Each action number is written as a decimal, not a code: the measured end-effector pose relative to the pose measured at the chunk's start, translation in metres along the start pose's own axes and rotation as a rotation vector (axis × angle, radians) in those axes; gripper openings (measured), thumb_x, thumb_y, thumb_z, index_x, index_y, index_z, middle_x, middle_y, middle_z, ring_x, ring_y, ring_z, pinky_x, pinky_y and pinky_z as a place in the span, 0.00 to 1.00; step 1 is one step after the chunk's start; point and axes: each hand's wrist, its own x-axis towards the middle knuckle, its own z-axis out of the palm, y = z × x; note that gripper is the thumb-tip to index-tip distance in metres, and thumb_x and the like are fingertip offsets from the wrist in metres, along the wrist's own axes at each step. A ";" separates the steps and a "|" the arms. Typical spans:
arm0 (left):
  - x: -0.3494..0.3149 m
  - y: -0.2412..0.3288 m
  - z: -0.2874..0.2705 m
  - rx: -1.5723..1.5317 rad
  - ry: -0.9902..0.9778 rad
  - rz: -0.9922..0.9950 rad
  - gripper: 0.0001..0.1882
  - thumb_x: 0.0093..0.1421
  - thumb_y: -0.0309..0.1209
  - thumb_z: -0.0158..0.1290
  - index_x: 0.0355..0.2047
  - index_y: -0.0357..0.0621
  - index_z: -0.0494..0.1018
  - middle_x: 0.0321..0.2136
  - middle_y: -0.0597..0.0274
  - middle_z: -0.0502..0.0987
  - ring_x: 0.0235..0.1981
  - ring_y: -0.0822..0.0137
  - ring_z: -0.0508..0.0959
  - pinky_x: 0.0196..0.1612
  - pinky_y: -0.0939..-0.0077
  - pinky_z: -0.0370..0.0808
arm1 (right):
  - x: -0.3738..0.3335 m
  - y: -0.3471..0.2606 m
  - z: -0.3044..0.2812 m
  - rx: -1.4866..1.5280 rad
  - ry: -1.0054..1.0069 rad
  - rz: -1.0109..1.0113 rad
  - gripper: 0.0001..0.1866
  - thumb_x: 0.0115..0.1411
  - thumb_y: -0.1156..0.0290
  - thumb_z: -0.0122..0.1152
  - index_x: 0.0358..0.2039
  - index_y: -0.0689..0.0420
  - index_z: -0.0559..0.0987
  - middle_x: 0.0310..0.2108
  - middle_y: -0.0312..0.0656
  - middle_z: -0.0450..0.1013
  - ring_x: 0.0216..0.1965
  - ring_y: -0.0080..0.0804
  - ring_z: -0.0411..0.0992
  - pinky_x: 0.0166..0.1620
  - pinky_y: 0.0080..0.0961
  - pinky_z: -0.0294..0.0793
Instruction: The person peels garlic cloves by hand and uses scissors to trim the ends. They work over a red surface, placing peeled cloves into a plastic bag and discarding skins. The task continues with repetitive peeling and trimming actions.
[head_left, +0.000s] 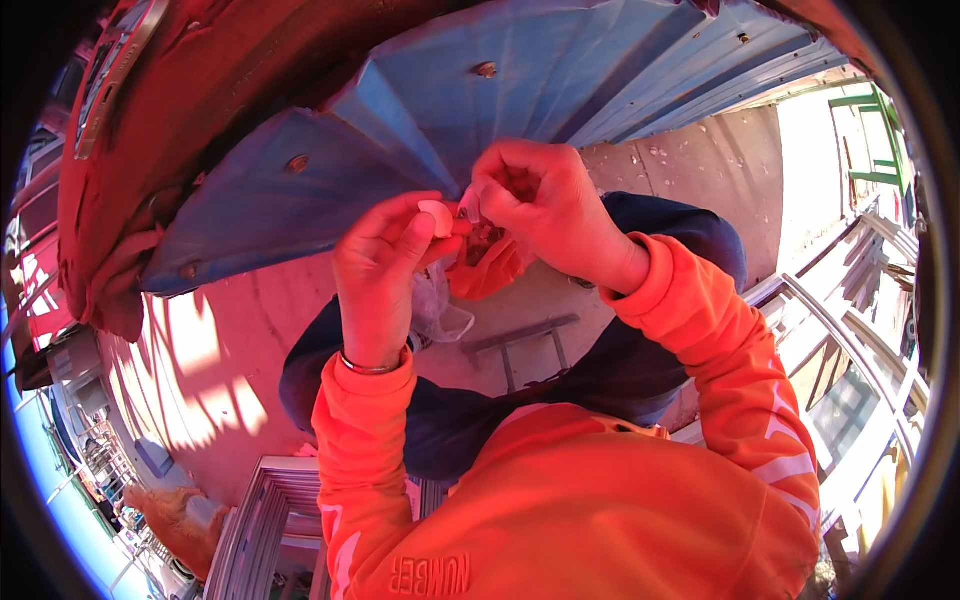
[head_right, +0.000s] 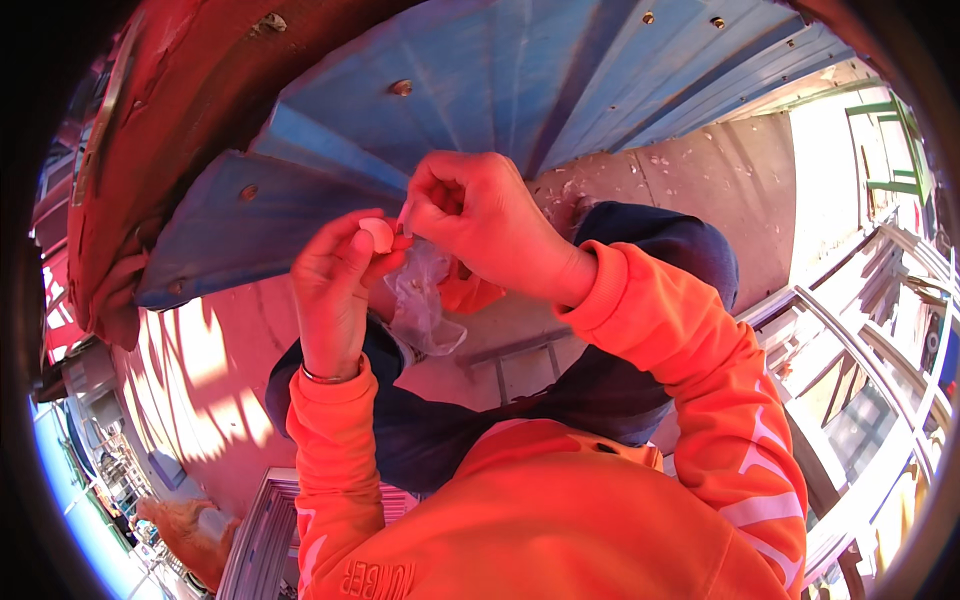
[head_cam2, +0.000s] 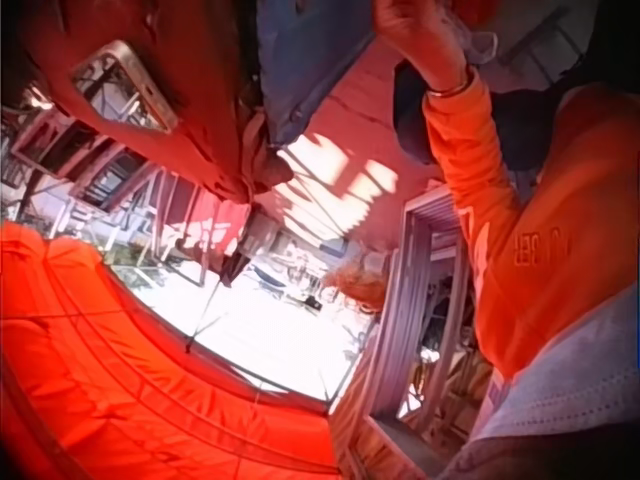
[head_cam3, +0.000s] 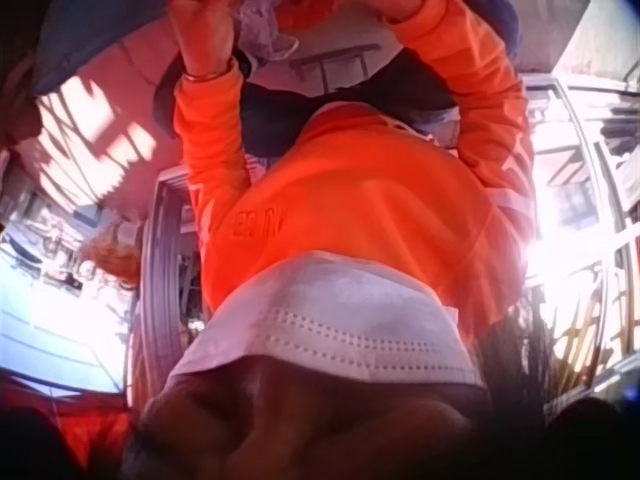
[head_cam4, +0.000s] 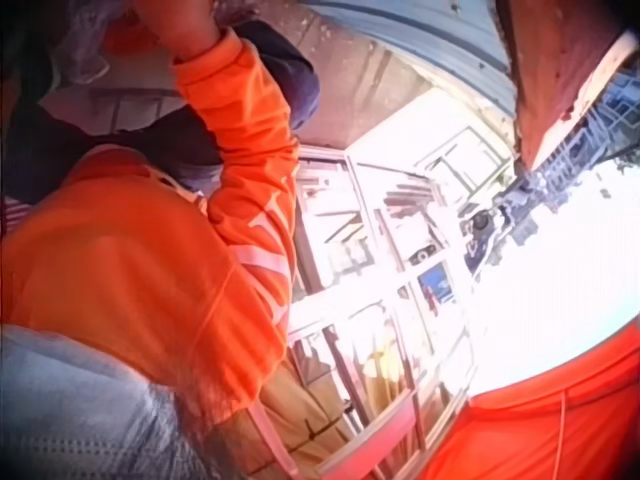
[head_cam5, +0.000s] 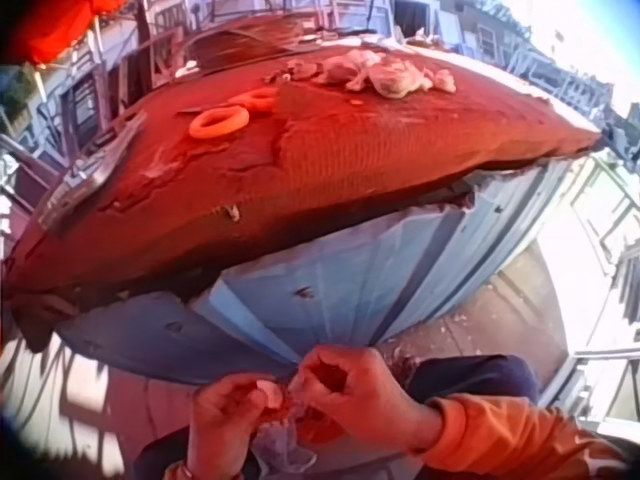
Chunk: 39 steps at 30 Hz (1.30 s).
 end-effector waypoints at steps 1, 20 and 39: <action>0.000 0.001 0.000 -0.031 0.017 -0.001 0.16 0.73 0.31 0.56 0.56 0.32 0.76 0.47 0.51 0.83 0.46 0.63 0.85 0.51 0.72 0.83 | 0.002 0.002 -0.002 -0.007 0.022 -0.006 0.06 0.70 0.76 0.58 0.37 0.66 0.76 0.31 0.35 0.78 0.31 0.15 0.75 0.35 0.18 0.77; -0.003 -0.008 -0.022 -0.265 -0.060 -0.071 0.13 0.72 0.34 0.58 0.48 0.37 0.75 0.41 0.57 0.81 0.41 0.69 0.83 0.48 0.77 0.83 | 0.005 0.001 0.002 -0.265 -0.088 -0.273 0.10 0.58 0.80 0.70 0.41 0.62 0.81 0.36 0.42 0.78 0.35 0.32 0.80 0.40 0.27 0.78; 0.000 -0.017 -0.010 -0.408 -0.139 -0.108 0.09 0.72 0.32 0.57 0.47 0.41 0.75 0.38 0.65 0.81 0.38 0.75 0.83 0.43 0.80 0.82 | -0.009 -0.007 0.006 -0.040 -0.165 -0.137 0.08 0.61 0.82 0.71 0.36 0.62 0.78 0.38 0.38 0.75 0.37 0.24 0.81 0.39 0.21 0.78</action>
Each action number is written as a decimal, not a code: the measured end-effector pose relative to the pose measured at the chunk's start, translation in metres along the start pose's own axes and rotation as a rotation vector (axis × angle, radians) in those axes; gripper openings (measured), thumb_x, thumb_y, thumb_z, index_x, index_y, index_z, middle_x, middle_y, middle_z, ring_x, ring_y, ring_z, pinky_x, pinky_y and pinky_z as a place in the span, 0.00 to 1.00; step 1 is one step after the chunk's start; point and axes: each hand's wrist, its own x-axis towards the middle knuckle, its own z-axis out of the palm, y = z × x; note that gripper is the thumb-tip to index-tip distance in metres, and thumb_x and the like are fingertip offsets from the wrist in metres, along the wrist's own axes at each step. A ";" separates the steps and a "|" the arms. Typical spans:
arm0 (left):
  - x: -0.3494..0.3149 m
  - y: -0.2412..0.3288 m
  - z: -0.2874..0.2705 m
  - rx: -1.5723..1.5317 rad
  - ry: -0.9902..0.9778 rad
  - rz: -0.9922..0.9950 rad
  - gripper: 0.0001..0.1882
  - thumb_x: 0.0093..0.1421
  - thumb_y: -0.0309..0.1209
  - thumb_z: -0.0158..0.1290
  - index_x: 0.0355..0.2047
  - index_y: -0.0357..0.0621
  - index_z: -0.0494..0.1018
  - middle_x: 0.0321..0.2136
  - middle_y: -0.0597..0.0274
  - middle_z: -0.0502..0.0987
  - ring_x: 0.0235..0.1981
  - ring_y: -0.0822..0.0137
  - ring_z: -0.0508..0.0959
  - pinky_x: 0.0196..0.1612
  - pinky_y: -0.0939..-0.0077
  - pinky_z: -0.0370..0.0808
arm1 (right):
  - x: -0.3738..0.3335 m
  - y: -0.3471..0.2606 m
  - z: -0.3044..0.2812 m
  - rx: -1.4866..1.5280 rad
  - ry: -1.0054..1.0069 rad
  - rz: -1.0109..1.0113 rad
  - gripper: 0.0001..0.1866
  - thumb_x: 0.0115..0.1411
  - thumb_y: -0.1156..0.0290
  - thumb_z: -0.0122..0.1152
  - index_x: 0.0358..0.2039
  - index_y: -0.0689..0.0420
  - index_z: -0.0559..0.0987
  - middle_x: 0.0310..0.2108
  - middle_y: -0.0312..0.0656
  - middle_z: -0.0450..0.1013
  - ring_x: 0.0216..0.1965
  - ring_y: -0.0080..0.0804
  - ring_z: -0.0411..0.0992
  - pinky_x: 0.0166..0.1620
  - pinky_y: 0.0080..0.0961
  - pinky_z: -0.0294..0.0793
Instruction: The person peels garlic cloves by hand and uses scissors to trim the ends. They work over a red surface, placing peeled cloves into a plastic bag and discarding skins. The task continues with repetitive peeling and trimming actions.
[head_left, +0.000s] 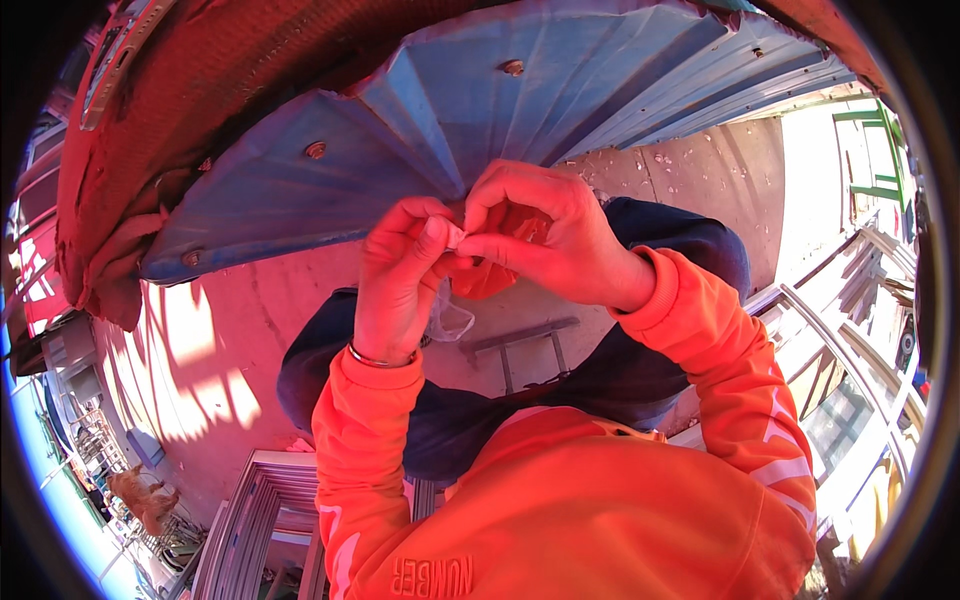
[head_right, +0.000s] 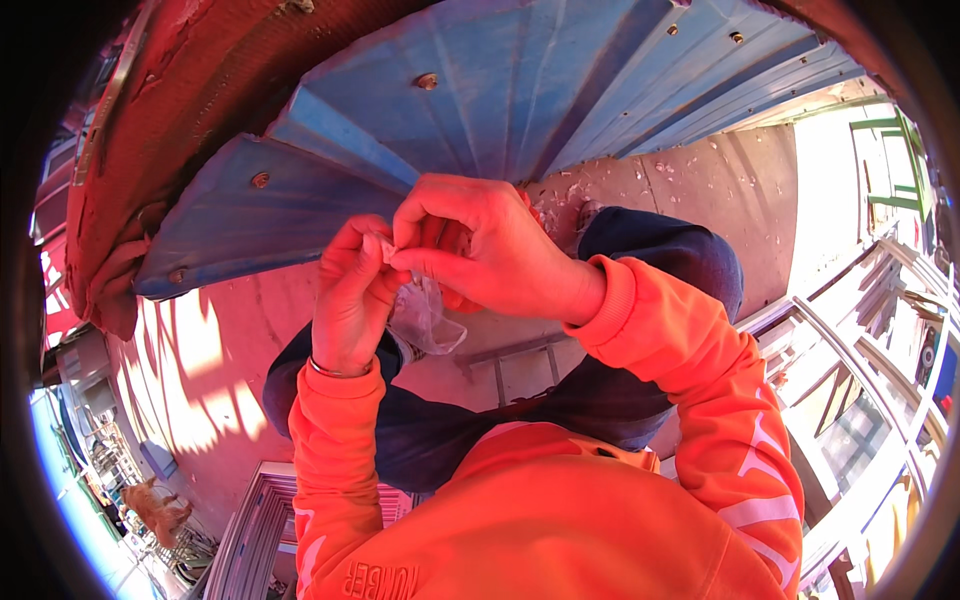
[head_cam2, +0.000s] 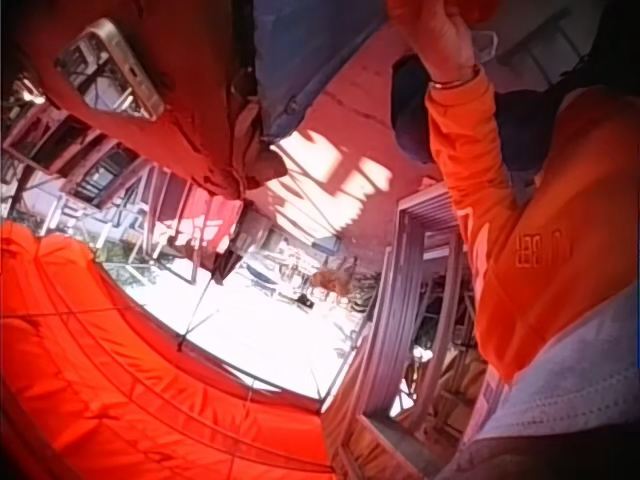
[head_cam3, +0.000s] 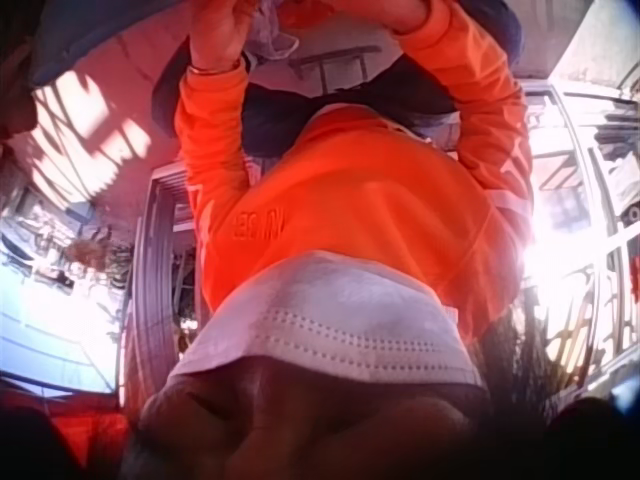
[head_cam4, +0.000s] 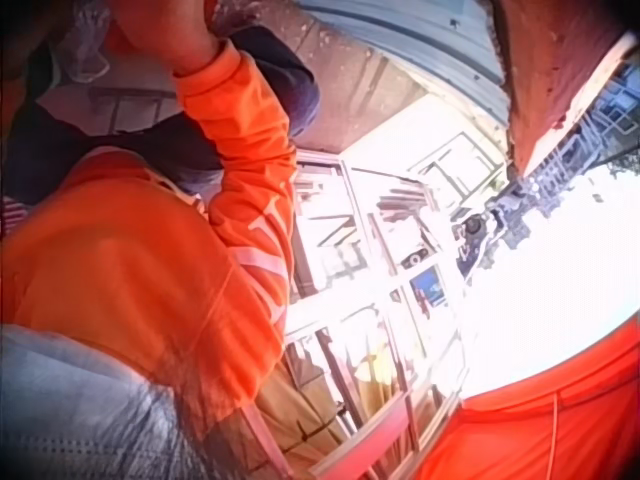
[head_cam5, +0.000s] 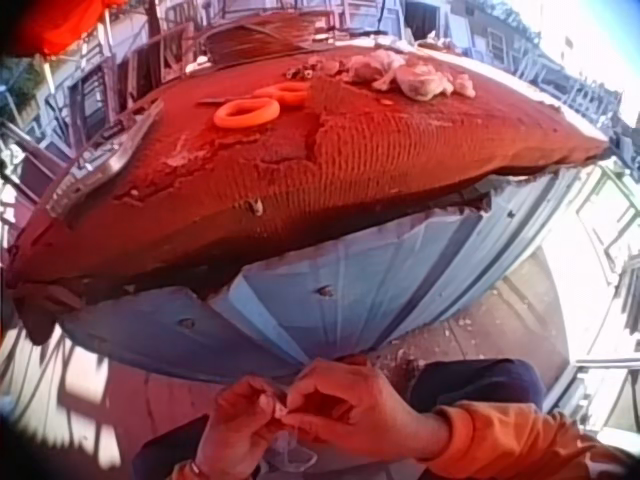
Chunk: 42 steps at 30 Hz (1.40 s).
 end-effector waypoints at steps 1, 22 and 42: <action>0.000 0.000 0.000 -0.005 -0.003 -0.003 0.09 0.72 0.32 0.57 0.47 0.41 0.75 0.38 0.65 0.81 0.38 0.75 0.83 0.43 0.80 0.82 | 0.000 0.000 0.000 0.009 0.003 0.005 0.08 0.61 0.82 0.71 0.36 0.62 0.78 0.38 0.38 0.75 0.37 0.24 0.81 0.39 0.21 0.78; -0.001 -0.001 0.004 -0.028 0.022 0.016 0.06 0.72 0.30 0.57 0.45 0.42 0.75 0.39 0.64 0.81 0.38 0.74 0.83 0.44 0.79 0.83 | 0.001 0.002 0.000 -0.063 0.036 -0.082 0.08 0.60 0.83 0.71 0.34 0.60 0.78 0.40 0.39 0.75 0.36 0.22 0.75 0.38 0.20 0.75; -0.006 -0.005 0.014 0.129 0.133 0.063 0.06 0.71 0.28 0.59 0.38 0.41 0.73 0.40 0.58 0.82 0.41 0.69 0.84 0.47 0.75 0.83 | -0.003 0.004 -0.006 -0.014 -0.026 0.044 0.07 0.62 0.85 0.65 0.36 0.63 0.74 0.40 0.39 0.74 0.39 0.22 0.75 0.42 0.20 0.76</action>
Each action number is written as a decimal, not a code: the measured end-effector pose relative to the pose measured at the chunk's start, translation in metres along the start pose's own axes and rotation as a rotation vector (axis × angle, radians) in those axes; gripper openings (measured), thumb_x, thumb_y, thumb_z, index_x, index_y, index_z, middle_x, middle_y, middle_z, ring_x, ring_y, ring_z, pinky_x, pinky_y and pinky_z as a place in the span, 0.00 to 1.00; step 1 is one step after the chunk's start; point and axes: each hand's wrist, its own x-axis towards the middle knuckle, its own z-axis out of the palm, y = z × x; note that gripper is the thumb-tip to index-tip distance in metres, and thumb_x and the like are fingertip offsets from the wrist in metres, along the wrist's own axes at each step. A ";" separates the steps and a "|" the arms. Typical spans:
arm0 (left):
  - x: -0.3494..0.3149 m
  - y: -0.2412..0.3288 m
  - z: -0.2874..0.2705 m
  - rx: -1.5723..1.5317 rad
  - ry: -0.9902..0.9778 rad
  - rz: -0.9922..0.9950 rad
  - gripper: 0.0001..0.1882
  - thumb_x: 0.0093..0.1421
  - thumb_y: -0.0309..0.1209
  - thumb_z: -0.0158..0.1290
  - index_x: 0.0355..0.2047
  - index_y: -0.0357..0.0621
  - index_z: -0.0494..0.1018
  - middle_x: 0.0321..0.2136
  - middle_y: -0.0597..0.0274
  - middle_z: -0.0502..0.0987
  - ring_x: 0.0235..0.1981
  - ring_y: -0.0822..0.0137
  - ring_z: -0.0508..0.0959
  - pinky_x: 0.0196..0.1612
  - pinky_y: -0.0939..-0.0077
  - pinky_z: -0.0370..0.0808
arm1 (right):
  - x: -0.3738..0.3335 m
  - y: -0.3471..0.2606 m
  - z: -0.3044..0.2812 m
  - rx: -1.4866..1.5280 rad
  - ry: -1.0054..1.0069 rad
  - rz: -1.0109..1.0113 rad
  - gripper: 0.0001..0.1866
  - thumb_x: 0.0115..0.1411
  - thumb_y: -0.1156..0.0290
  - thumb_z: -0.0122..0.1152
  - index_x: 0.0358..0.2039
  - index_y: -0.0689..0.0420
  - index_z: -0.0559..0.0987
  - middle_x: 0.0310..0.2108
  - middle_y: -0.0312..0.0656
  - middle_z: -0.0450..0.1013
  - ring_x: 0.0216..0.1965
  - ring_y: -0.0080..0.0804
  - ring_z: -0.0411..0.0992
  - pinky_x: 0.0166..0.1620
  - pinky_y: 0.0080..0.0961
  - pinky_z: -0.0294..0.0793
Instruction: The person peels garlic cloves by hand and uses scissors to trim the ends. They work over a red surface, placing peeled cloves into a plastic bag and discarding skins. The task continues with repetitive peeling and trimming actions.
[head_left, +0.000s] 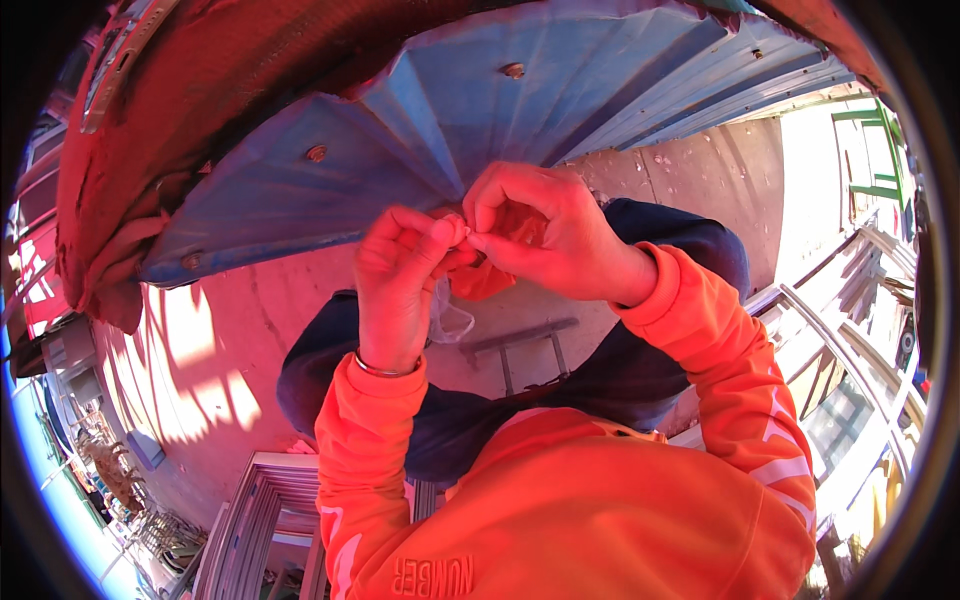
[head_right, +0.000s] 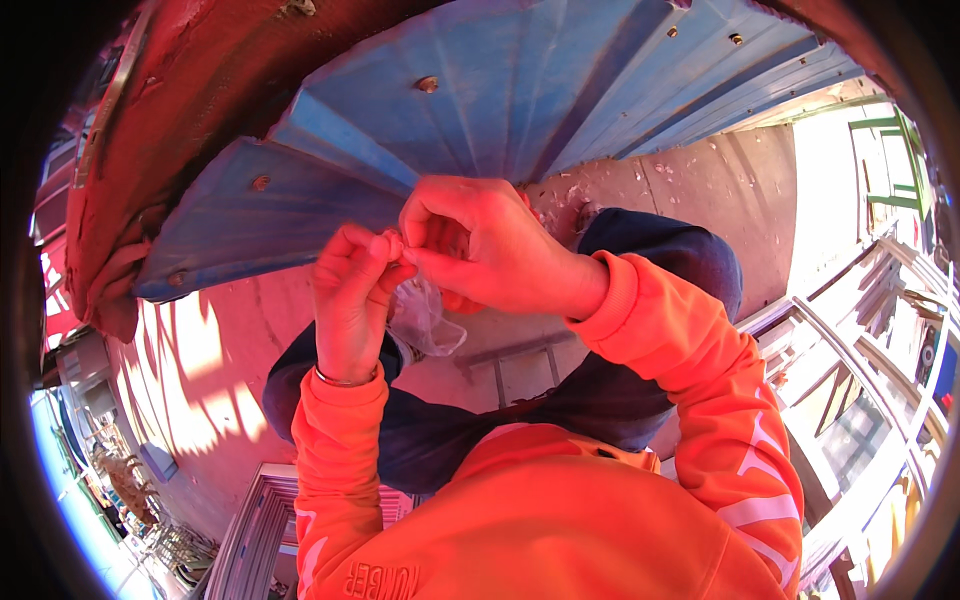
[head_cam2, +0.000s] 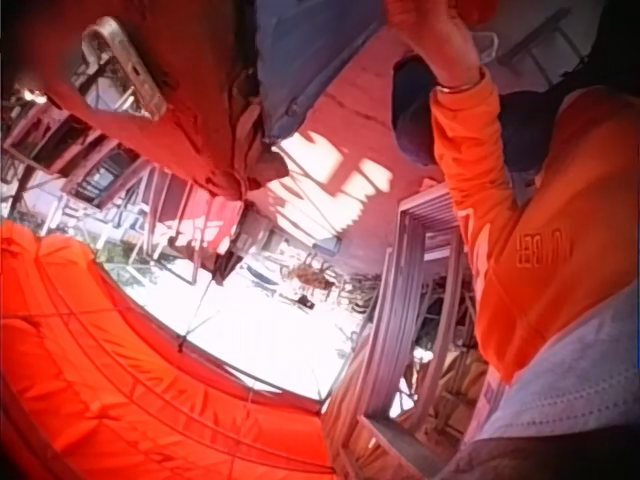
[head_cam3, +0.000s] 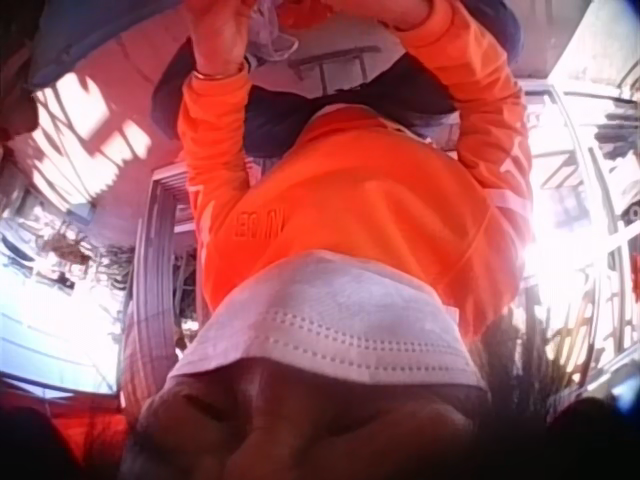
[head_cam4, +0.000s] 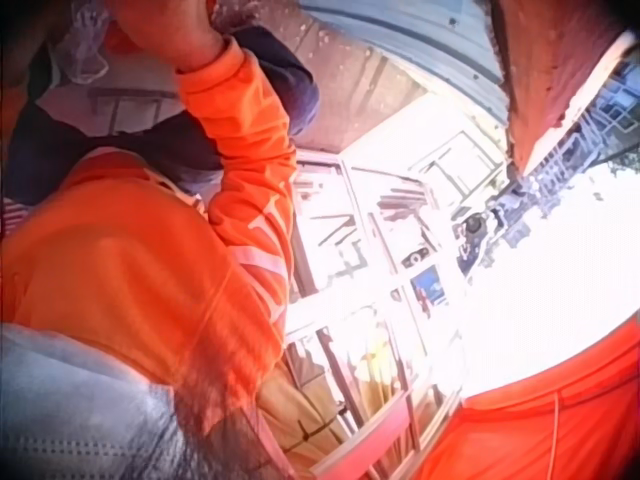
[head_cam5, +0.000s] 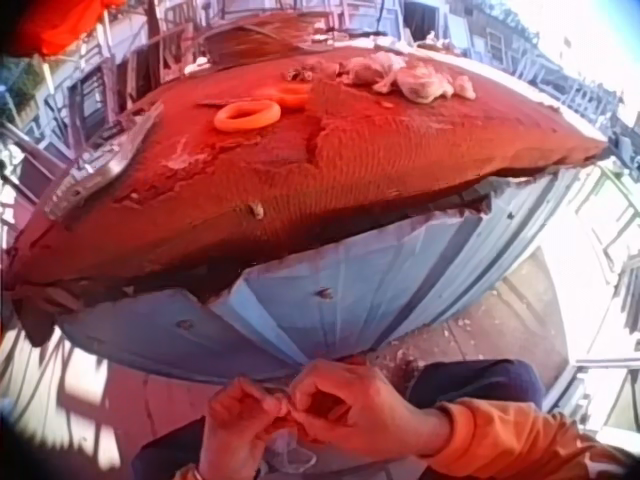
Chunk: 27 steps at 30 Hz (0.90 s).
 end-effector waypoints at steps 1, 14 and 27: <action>0.000 0.001 -0.001 0.050 0.005 0.017 0.06 0.71 0.28 0.58 0.38 0.41 0.72 0.40 0.59 0.82 0.41 0.69 0.83 0.47 0.74 0.83 | -0.002 -0.002 0.001 0.006 0.001 0.045 0.07 0.62 0.85 0.64 0.36 0.63 0.74 0.40 0.40 0.74 0.39 0.22 0.75 0.42 0.20 0.76; -0.005 0.000 -0.010 0.269 -0.023 0.036 0.09 0.71 0.28 0.59 0.48 0.36 0.79 0.39 0.63 0.84 0.38 0.74 0.83 0.45 0.76 0.80 | 0.009 -0.004 0.004 -0.200 0.021 -0.212 0.07 0.62 0.85 0.62 0.40 0.62 0.79 0.39 0.41 0.74 0.37 0.29 0.78 0.41 0.25 0.77; 0.008 -0.009 -0.018 0.169 0.194 0.100 0.12 0.72 0.34 0.59 0.48 0.38 0.80 0.42 0.63 0.84 0.44 0.75 0.80 0.49 0.78 0.77 | 0.008 0.001 0.010 -0.296 -0.125 -0.217 0.06 0.61 0.84 0.63 0.38 0.62 0.78 0.38 0.43 0.73 0.37 0.37 0.76 0.40 0.30 0.75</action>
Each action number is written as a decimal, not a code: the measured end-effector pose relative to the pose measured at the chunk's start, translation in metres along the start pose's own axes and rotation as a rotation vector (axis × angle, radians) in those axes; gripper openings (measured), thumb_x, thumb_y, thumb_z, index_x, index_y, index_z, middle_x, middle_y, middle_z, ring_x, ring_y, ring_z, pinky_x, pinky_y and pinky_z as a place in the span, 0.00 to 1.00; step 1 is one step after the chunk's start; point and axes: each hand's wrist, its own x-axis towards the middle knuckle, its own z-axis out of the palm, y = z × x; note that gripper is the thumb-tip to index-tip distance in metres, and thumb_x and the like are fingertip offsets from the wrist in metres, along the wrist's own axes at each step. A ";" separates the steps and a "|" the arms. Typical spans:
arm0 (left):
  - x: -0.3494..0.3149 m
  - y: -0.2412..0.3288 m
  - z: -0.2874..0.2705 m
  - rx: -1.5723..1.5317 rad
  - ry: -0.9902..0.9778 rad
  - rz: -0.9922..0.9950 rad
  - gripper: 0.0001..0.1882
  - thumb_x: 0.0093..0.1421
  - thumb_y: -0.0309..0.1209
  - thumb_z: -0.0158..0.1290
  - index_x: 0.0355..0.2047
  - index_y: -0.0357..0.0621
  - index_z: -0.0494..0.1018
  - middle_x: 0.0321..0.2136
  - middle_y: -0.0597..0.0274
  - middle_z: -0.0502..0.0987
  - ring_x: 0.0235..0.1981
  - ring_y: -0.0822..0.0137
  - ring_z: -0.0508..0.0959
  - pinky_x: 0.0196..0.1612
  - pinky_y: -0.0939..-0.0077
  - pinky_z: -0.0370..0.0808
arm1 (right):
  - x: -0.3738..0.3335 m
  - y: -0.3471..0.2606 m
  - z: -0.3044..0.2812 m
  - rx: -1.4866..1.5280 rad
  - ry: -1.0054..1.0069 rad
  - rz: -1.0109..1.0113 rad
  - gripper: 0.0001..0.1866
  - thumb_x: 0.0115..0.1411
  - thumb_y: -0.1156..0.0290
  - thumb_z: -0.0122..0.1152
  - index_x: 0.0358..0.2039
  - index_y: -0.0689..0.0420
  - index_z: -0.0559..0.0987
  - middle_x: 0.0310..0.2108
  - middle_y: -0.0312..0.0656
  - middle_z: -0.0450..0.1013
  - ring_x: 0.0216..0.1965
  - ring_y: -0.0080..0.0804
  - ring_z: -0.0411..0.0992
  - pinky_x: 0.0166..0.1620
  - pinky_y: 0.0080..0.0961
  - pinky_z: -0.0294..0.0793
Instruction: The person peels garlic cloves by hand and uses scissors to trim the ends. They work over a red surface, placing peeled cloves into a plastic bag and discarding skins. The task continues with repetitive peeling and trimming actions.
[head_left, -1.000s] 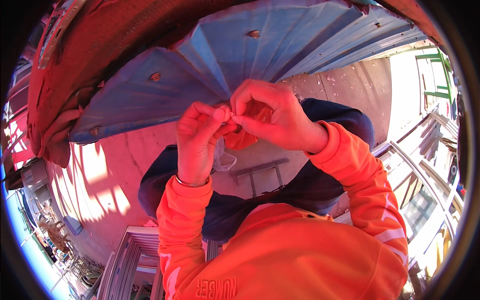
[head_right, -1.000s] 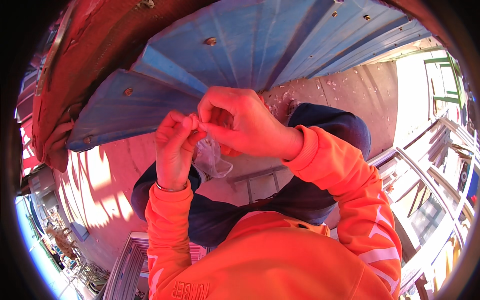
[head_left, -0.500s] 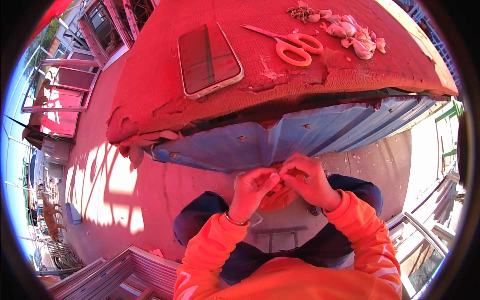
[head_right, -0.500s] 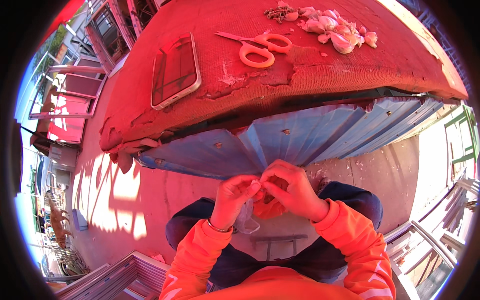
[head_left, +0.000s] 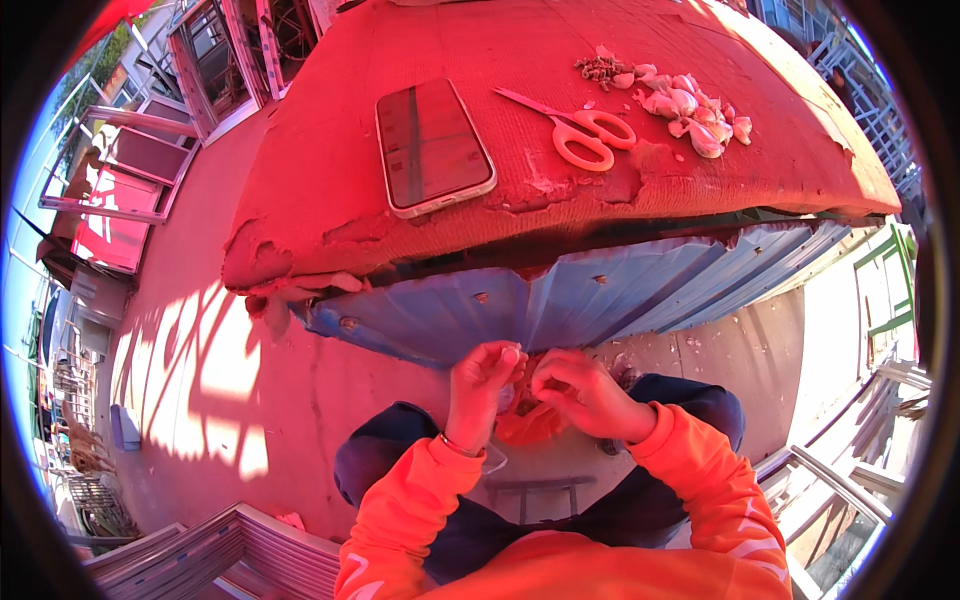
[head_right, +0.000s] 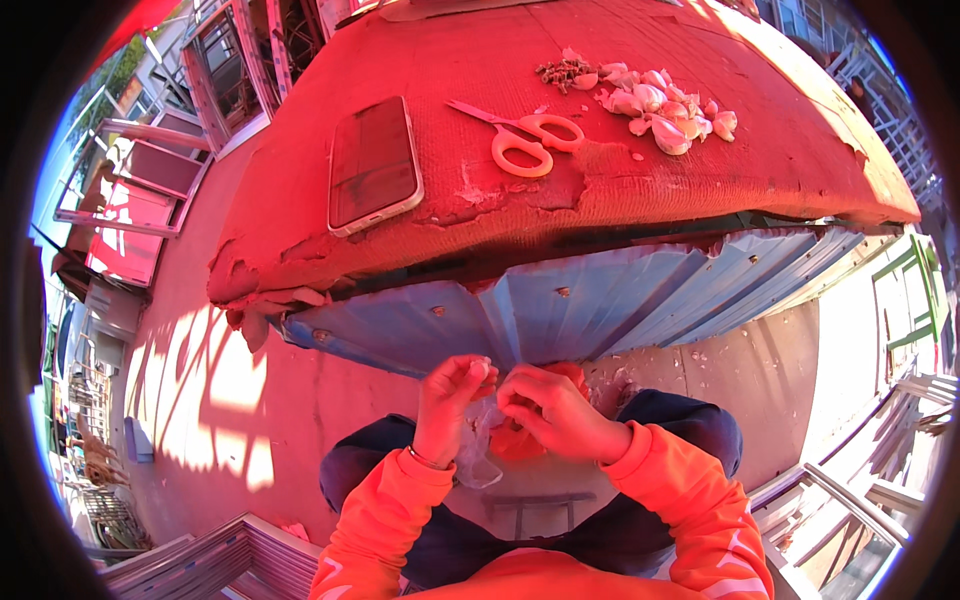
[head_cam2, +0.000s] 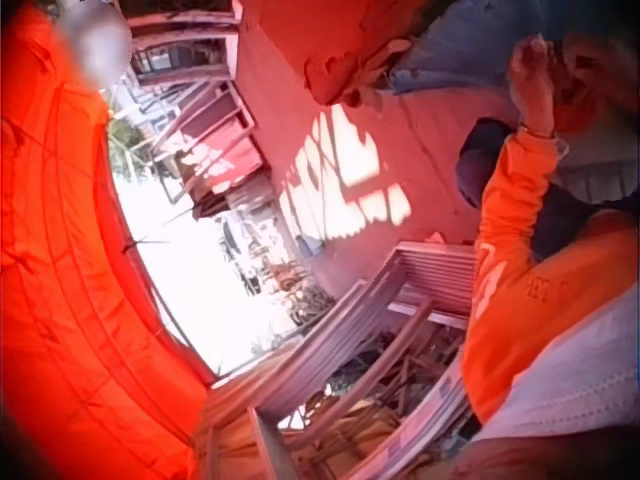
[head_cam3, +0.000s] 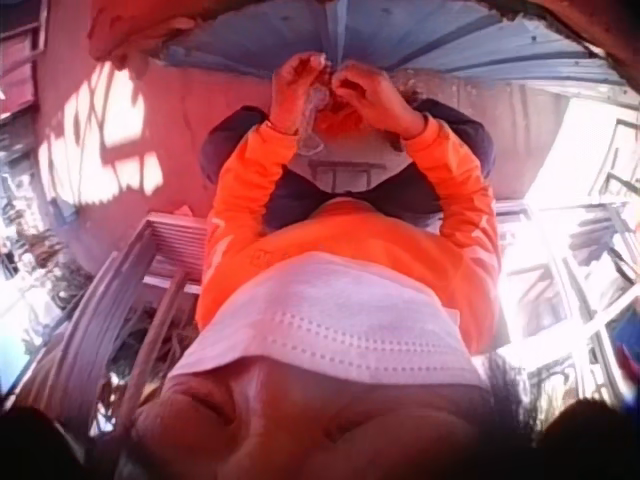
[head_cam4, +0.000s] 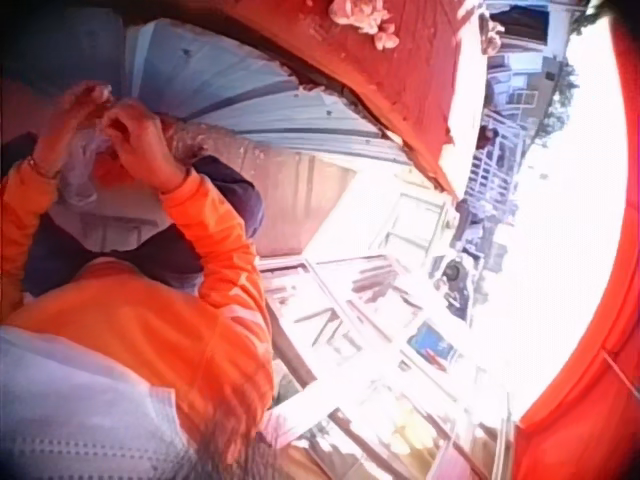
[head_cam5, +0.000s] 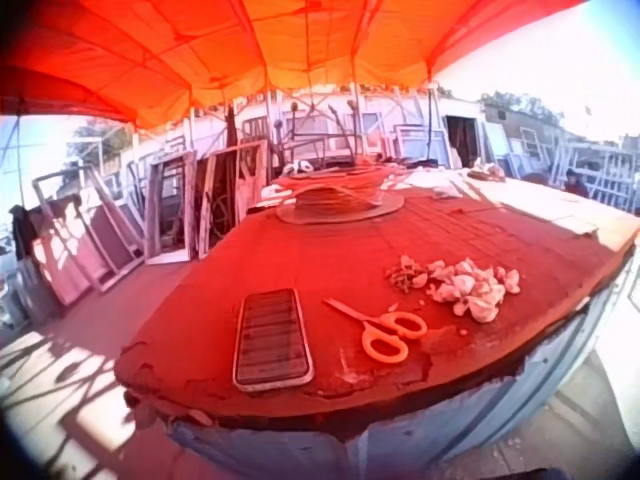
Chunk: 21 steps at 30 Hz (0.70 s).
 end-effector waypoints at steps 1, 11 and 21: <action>-0.001 0.008 0.001 0.032 0.005 -0.013 0.13 0.71 0.35 0.60 0.49 0.39 0.80 0.43 0.61 0.84 0.44 0.75 0.79 0.47 0.80 0.76 | -0.001 0.002 0.000 -0.006 -0.016 0.033 0.06 0.61 0.84 0.63 0.38 0.62 0.79 0.38 0.44 0.74 0.38 0.37 0.76 0.41 0.29 0.75; -0.006 0.024 0.002 0.031 -0.192 -0.036 0.13 0.71 0.27 0.59 0.53 0.36 0.80 0.46 0.54 0.85 0.41 0.75 0.81 0.48 0.77 0.79 | 0.001 0.025 -0.003 -0.173 0.184 0.215 0.08 0.62 0.82 0.65 0.43 0.64 0.83 0.38 0.47 0.78 0.35 0.38 0.80 0.39 0.28 0.78; -0.008 0.022 0.000 0.137 -0.236 0.075 0.11 0.69 0.24 0.60 0.49 0.32 0.82 0.37 0.62 0.85 0.37 0.76 0.81 0.45 0.79 0.79 | 0.001 -0.002 -0.009 0.089 0.116 0.040 0.16 0.60 0.85 0.69 0.48 0.60 0.83 0.44 0.42 0.76 0.39 0.28 0.79 0.40 0.23 0.79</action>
